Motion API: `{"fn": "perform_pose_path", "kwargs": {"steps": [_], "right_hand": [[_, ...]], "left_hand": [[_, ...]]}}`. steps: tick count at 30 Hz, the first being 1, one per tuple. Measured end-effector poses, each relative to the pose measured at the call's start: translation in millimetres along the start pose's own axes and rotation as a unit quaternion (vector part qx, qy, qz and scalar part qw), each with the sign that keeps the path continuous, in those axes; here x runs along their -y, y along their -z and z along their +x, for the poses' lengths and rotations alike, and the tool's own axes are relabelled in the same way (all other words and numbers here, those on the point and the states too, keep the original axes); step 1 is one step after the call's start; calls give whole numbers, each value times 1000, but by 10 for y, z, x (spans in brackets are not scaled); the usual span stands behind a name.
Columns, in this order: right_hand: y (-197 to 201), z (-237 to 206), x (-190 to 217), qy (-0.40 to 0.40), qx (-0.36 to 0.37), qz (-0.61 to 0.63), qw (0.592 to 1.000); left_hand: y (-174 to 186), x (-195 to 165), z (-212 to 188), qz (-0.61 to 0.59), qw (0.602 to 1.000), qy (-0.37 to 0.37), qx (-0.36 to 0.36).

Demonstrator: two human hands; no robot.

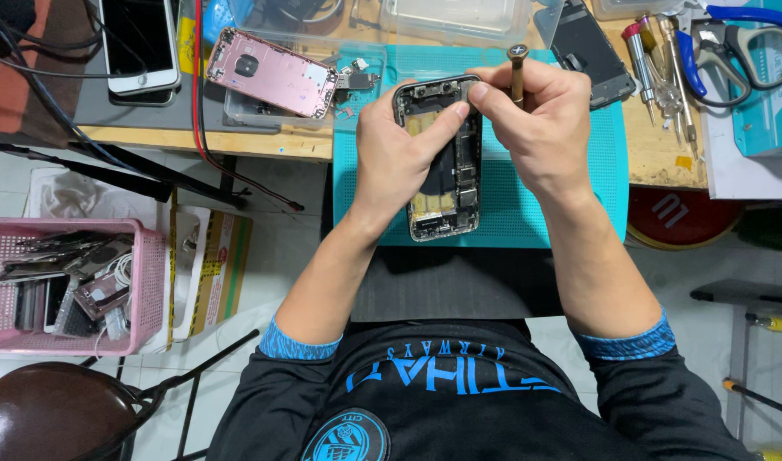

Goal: The person repairs a smartphone at a workbench, using a screwdriver to unscrew and re-tighten screws on the disassembled phone frame and handle small internal components. They then align the screen assembly onto the frame and press it closed by hand.

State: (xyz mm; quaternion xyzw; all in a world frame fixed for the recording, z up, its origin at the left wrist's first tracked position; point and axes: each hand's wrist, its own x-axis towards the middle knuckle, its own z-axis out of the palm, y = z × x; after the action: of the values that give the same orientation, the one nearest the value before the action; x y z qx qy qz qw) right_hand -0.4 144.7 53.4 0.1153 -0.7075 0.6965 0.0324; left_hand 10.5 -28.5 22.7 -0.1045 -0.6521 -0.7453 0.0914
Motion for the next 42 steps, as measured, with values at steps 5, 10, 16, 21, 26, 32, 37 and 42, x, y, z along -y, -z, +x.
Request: {"fn": "perform_pose_path", "kwargs": {"steps": [5, 10, 16, 21, 26, 32, 37, 42], "right_hand": [[49, 15, 14, -1, 16, -25, 1000], [70, 12, -20, 31, 10, -43, 999], [83, 7, -39, 26, 1, -46, 999], [57, 12, -54, 48, 11, -37, 998], [70, 0, -51, 34, 14, -59, 998], [88, -4, -41, 39, 11, -49, 998], [126, -4, -37, 31, 1, -55, 998], [141, -23, -61, 22, -6, -32, 999]], "left_hand": [[-4, -3, -4, -6, 1000, -6, -10], [-26, -11, -37, -28, 1000, 10, -6], [-11, -18, -25, 7, 1000, 8, -3], [-1, -21, -27, -9, 1000, 5, -10], [5, -28, -29, -8, 1000, -12, -27], [28, -21, -29, -10, 1000, -6, -13], [37, 0, -41, -28, 1000, -2, 10], [34, 19, -55, -35, 999, -9, 26]]}}
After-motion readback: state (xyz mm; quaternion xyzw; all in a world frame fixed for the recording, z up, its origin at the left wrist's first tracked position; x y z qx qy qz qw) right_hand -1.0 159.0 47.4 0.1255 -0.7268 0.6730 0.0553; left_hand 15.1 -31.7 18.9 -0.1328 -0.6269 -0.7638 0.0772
